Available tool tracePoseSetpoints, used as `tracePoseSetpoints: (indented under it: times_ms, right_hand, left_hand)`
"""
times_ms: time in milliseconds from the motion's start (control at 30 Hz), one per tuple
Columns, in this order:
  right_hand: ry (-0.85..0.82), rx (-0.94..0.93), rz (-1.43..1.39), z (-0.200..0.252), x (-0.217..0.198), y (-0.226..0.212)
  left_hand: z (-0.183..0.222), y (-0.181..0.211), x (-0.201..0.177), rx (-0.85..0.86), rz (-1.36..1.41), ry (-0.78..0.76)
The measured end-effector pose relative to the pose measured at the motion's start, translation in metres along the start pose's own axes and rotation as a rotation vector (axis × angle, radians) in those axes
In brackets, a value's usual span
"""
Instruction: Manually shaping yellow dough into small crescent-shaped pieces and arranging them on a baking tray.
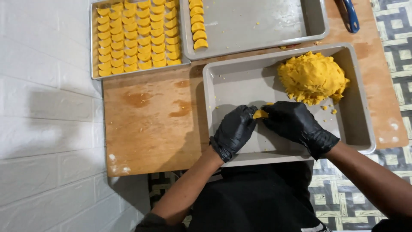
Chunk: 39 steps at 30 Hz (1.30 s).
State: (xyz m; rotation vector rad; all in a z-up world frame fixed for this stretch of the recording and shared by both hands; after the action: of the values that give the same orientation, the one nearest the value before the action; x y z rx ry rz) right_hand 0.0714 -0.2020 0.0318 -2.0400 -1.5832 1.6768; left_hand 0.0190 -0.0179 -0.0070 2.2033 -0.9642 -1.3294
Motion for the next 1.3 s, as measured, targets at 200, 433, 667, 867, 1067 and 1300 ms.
tracePoseSetpoints:
  times_ms: [200, 433, 667, 867, 1067, 1300]
  right_hand:
    - [0.009, 0.058, -0.059, -0.001, -0.002, -0.004]
    - [0.031, 0.076, -0.053, -0.004, -0.007, -0.011]
    - [0.061, 0.078, -0.142, -0.007, -0.011, -0.017]
    - [0.064, 0.101, -0.181, -0.012, -0.014, -0.02]
    - [0.134, 0.064, -0.136, -0.018, -0.02, -0.032]
    - [0.222, 0.002, 0.001, -0.03, -0.02, -0.057]
  left_hand:
    - [0.002, 0.001, -0.002, -0.011, 0.003, -0.017]
    - [-0.005, 0.005, -0.011, -0.076, -0.052, -0.127]
    - [-0.011, 0.012, -0.018, -0.11, 0.029, -0.114]
    - [-0.017, 0.015, -0.02, -0.115, 0.012, -0.099]
    - [-0.035, 0.029, -0.047, -0.25, 0.341, -0.058]
    - [-0.045, 0.006, -0.052, -0.689, 0.81, 0.078]
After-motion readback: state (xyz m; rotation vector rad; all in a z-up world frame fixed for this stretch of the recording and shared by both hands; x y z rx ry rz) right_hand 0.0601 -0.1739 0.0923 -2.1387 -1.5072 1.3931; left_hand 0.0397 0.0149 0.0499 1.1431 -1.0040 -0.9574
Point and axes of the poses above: each hand's wrist, its own z-axis away from the middle knuckle, its own x-axis out of the palm, y = z × x, the point moved 3 cm from there along -z, towards the middle knuckle, and after that the axes turned 5 degrees about y, right-handed, at the moved point
